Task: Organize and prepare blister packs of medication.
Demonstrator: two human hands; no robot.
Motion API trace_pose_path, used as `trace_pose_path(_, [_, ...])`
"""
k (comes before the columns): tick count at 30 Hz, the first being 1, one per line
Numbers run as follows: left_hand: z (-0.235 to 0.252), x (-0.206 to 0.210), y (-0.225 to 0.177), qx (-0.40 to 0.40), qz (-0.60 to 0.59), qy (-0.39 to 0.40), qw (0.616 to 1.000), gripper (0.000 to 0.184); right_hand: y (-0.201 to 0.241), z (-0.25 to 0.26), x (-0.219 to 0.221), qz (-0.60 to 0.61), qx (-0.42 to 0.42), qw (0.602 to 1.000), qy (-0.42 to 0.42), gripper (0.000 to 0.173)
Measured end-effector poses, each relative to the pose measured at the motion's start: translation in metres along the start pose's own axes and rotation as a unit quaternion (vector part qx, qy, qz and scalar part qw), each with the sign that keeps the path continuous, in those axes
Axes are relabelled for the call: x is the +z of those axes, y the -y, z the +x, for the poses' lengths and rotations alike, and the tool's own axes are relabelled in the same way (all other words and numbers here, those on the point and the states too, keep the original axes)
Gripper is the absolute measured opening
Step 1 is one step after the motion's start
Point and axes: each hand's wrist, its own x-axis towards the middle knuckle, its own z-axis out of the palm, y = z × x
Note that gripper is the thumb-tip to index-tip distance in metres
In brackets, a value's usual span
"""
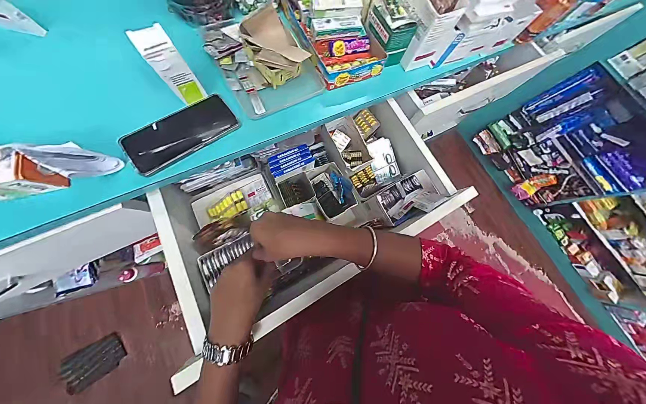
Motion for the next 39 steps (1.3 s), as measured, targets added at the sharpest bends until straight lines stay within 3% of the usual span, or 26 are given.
trace_pose_path(2, [-0.008,0.003,0.000,0.015,0.001,-0.034,0.999,0.029,0.000,-0.004,0.008,-0.025,0.036,0.999,-0.019,0.035])
trace_pose_path(5, [-0.030,0.013,-0.001,0.084,-0.002,-0.159,0.984,0.039,-0.005,-0.046,0.001,-0.035,0.067,0.994,-0.074,0.055])
trace_pose_path(7, [-0.050,0.022,-0.007,0.104,-0.033,-0.172,0.979,0.048,-0.023,-0.090,-0.011,-0.033,0.151,0.980,-0.129,0.054])
trace_pose_path(10, [-0.061,0.042,-0.014,0.118,0.013,-0.228,0.966,0.053,-0.083,-0.141,-0.020,-0.062,0.340,0.915,-0.207,0.043])
trace_pose_path(12, [-0.057,0.050,-0.016,0.135,0.062,-0.290,0.945,0.050,-0.118,-0.165,-0.024,-0.069,0.435,0.880,-0.176,0.049])
trace_pose_path(15, [-0.052,0.051,-0.018,0.142,0.086,-0.282,0.945,0.050,-0.138,-0.181,-0.035,-0.062,0.499,0.860,-0.092,0.044])
trace_pose_path(17, [-0.049,0.049,-0.018,0.133,0.087,-0.271,0.949,0.051,-0.145,-0.189,-0.043,-0.063,0.475,0.873,-0.085,0.029])
trace_pose_path(19, [-0.046,0.047,-0.018,0.117,0.081,-0.259,0.955,0.052,-0.154,-0.202,-0.050,-0.067,0.422,0.893,-0.145,0.023])
trace_pose_path(22, [-0.042,0.044,-0.020,0.084,0.067,-0.245,0.964,0.055,-0.184,-0.235,-0.055,-0.035,0.230,0.904,-0.359,0.014])
trace_pose_path(24, [-0.037,0.044,-0.021,0.058,0.054,-0.243,0.967,0.057,-0.207,-0.249,-0.059,0.076,0.119,0.884,-0.446,0.013])
trace_pose_path(26, [-0.032,0.044,-0.030,0.030,0.039,-0.238,0.970,0.059,-0.222,-0.256,-0.064,0.251,0.078,0.857,-0.443,0.009])
trace_pose_path(28, [-0.023,0.047,-0.048,0.018,0.018,-0.251,0.968,0.060,-0.237,-0.259,-0.071,0.314,0.066,0.849,-0.420,0.010])
trace_pose_path(34, [0.005,0.063,-0.135,0.064,-0.115,-0.281,0.950,0.038,-0.279,-0.261,-0.083,0.163,0.058,0.859,-0.482,0.016])
trace_pose_path(39, [0.044,0.069,-0.209,0.200,-0.111,-0.161,0.960,0.025,-0.298,-0.250,-0.075,0.154,-0.014,0.832,-0.533,0.017])
